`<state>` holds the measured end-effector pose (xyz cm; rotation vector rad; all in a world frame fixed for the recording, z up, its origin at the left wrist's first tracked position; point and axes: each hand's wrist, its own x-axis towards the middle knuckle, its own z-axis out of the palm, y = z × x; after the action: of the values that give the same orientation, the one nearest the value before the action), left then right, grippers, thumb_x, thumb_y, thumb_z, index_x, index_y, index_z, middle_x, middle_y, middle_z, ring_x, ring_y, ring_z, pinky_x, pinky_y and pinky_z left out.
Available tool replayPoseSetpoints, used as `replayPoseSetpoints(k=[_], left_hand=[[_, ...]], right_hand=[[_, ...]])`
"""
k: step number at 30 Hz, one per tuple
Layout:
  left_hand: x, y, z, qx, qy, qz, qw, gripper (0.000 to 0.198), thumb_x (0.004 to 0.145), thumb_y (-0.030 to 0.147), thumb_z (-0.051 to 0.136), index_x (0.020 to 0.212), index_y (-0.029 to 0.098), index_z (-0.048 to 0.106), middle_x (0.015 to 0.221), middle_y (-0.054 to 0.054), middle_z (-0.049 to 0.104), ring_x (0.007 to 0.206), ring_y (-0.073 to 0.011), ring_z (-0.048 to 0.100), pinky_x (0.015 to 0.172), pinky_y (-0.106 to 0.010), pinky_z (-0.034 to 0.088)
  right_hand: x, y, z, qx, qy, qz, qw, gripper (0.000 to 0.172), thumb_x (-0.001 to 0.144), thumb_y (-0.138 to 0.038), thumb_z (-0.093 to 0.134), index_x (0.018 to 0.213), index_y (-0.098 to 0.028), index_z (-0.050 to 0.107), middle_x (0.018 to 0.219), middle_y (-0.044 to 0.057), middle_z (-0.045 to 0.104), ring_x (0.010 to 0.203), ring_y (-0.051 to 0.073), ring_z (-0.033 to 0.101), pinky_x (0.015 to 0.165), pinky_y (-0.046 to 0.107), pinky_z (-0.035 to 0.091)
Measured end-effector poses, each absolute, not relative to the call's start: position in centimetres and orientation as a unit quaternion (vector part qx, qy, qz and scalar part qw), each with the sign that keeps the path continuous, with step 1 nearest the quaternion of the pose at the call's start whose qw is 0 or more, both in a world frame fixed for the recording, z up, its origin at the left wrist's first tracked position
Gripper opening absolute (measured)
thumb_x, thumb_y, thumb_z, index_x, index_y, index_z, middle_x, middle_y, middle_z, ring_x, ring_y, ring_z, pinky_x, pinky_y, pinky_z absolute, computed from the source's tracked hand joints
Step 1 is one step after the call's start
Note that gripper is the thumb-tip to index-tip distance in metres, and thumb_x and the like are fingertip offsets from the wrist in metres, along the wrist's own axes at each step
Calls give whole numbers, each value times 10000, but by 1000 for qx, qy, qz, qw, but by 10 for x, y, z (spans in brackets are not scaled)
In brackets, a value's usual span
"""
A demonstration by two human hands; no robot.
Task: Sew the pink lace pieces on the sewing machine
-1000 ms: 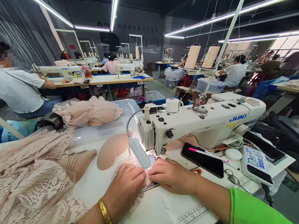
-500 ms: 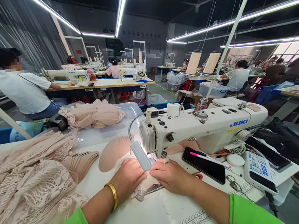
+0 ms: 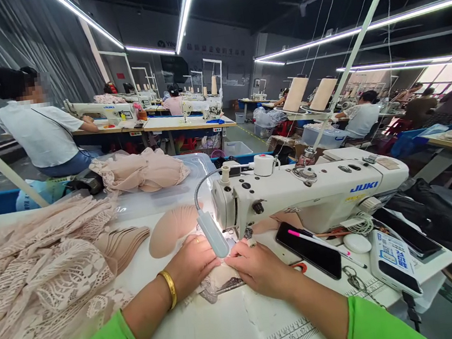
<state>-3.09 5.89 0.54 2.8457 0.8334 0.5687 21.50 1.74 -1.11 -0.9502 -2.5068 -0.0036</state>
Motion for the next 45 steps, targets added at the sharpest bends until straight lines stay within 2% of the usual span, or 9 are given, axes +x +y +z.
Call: replayPoseSetpoints(k=[13, 17, 22, 25, 27, 30, 34, 37, 45], left_hand=[[-28, 69, 9, 929, 330, 170, -13, 213, 914, 64, 495, 831, 196, 640, 853, -65, 717, 823, -260, 647, 822, -405, 421], [-32, 52, 25, 929, 326, 175, 9, 250, 940, 58, 460, 880, 203, 655, 787, -30, 716, 738, -222, 657, 772, -366, 461], [-38, -34, 29, 863, 340, 279, 248, 290, 959, 259, 642, 1238, 305, 705, 1222, -60, 752, 1169, -279, 665, 1034, -443, 496], [-30, -85, 10, 656, 371, 264, 602, 378, 895, 541, 750, 1152, 264, 746, 1035, -81, 790, 925, -262, 740, 800, -390, 597], [-23, -101, 1, 449, 397, 355, 717, 551, 799, 649, 822, 1162, 241, 744, 1102, -101, 786, 1024, -268, 751, 900, -396, 606], [-16, -99, 1, 279, 412, 525, 690, 570, 643, 557, 969, 1041, 210, 753, 1151, -97, 771, 1166, -273, 711, 1045, -380, 562], [-13, -92, 5, 271, 449, 586, 618, 575, 518, 457, 1030, 943, 183, 756, 1001, -78, 786, 972, -252, 723, 843, -332, 608], [-10, -103, 4, 323, 430, 529, 656, 537, 543, 448, 1017, 926, 155, 782, 885, -82, 784, 799, -230, 705, 717, -315, 583], [-11, -125, 29, 250, 288, 513, 769, 754, 694, 260, 942, 1398, 228, 673, 1177, -124, 795, 1129, -357, 736, 978, -444, 593]], right_hand=[[216, 17, -11, -344, -895, 63, 275, 291, 886, -24, 505, 1021, -225, 667, 887, 45, 635, 801, 206, 531, 651, 299, 372], [206, 5, 0, -401, -803, 294, 330, 94, 1034, -264, 512, 1081, -237, 590, 841, 9, 652, 762, 192, 570, 697, 312, 438], [175, -15, 7, -382, -571, 598, 412, 445, 889, -401, 729, 1213, -261, 459, 736, -72, 600, 686, 169, 610, 631, 266, 453], [159, -37, 1, -387, -524, 598, 467, 491, 850, -430, 778, 1221, -264, 504, 700, -85, 563, 655, 165, 604, 626, 267, 469], [154, -58, -6, -388, -530, 578, 484, 499, 874, -483, 769, 1260, -269, 536, 733, -59, 582, 698, 183, 622, 647, 287, 495], [152, -90, -14, -376, -583, 537, 481, 416, 938, -543, 708, 1242, -276, 610, 839, -6, 647, 764, 199, 637, 703, 319, 527], [156, -106, -7, -372, -692, 437, 438, 372, 1047, -526, 565, 1328, -305, 668, 1222, 86, 715, 1105, 264, 669, 994, 424, 533], [165, -91, 6, -395, -705, 425, 409, 520, 1049, -609, 529, 1472, -317, 609, 1447, 115, 640, 1372, 314, 549, 1214, 533, 361], [180, -82, 9, -330, -380, 748, 432, 772, 915, -828, 573, 1488, -310, 553, 988, 64, 759, 921, 268, 726, 808, 403, 566]])
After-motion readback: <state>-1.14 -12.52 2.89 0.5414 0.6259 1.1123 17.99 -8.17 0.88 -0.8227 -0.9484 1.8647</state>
